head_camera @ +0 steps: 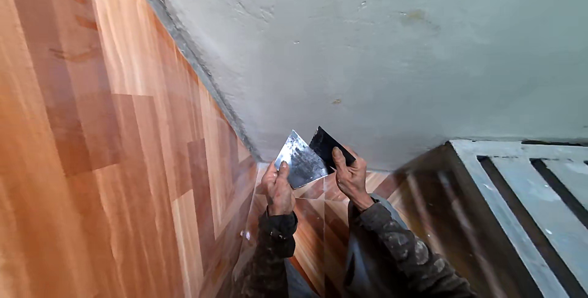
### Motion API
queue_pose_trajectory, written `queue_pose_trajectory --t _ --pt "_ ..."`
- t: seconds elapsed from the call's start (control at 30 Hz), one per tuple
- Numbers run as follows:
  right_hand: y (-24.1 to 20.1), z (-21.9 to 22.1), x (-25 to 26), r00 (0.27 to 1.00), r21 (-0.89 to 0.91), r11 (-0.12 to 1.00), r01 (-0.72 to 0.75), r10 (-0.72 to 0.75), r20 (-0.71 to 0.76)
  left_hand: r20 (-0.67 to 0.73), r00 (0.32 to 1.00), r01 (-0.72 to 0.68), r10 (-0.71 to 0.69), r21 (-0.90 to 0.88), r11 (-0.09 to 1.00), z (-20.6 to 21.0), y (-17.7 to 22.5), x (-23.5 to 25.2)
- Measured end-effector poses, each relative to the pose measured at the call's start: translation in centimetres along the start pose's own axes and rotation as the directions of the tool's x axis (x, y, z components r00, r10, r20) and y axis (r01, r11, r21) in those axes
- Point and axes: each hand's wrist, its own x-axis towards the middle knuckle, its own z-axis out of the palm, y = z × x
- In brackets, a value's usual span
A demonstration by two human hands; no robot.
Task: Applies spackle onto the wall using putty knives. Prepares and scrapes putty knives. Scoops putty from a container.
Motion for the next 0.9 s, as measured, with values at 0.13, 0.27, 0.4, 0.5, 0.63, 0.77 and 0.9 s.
queue_pose_trajectory --t 0.13,0.27,0.4,0.5,0.63,0.77,0.9 --pt "0.2 -0.1 -0.2 1.000 -0.054 0.998 0.018 -0.017 0.016 -0.027 1.000 0.004 -0.004 0.025 1.000 0.1 -0.5 0.1" --pt "0.7 0.2 -0.8 0.998 -0.137 0.989 0.056 -0.059 -0.023 -0.058 0.998 -0.016 0.020 0.071 0.997 0.4 -1.1 -0.1" --pt "0.4 1.4 -1.4 0.984 -0.183 0.982 0.054 -0.084 -0.159 -0.084 0.993 -0.070 0.088 0.197 0.978 0.9 -1.7 -0.3" --pt "0.5 1.9 -1.7 0.973 -0.209 0.977 0.047 -0.092 -0.210 -0.106 0.985 -0.107 0.138 0.258 0.960 1.0 -2.2 -0.3" --pt "0.4 1.8 -2.0 0.979 -0.213 0.977 0.026 -0.068 -0.193 -0.117 0.978 -0.124 0.175 0.347 0.930 1.1 -2.4 -0.3" --pt "0.5 1.5 -2.4 0.990 -0.235 0.972 -0.005 -0.029 -0.141 -0.108 0.976 -0.134 0.191 0.397 0.908 1.1 -2.2 -0.1" --pt "0.6 1.4 -3.4 0.997 -0.239 0.970 -0.053 0.039 -0.064 -0.085 0.969 -0.188 0.231 0.355 0.916 1.2 -2.0 0.5"
